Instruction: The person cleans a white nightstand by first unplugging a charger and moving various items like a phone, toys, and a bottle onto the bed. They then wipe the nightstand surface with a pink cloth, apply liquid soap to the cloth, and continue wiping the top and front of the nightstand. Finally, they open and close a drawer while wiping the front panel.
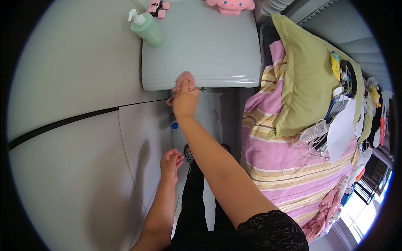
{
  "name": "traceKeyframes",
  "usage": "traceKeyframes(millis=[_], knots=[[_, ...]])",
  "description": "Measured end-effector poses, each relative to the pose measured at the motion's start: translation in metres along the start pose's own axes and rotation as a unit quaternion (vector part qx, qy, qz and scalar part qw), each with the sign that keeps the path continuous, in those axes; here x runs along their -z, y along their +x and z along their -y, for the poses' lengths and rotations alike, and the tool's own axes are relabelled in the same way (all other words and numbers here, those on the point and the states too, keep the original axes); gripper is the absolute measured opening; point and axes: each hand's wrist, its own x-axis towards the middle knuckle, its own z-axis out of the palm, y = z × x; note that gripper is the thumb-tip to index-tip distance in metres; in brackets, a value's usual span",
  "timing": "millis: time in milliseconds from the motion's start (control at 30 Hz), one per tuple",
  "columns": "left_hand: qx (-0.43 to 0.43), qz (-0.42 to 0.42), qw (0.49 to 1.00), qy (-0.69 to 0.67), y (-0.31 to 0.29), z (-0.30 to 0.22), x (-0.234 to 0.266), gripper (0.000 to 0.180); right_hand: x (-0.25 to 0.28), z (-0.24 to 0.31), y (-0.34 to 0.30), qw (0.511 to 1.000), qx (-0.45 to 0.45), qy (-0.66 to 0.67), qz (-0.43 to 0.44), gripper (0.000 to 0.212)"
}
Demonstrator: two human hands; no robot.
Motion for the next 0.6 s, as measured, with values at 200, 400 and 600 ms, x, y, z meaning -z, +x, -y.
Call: traceKeyframes(millis=[200,400,600], knots=[[-0.035,0.006,0.999,-0.015,0.006,-0.013,0.000,0.037,-0.028,-0.026,-0.012,0.896,0.151,-0.417,0.029,0.070],[-0.058,0.017,0.998,-0.034,0.021,-0.008,-0.013,0.034,0.000,-0.086,0.012,0.805,0.192,-0.472,0.305,0.054],[-0.206,-0.045,0.968,-0.134,0.090,-0.025,-0.033,0.025,0.017,-0.064,0.021,0.884,0.391,-0.224,0.126,0.039]])
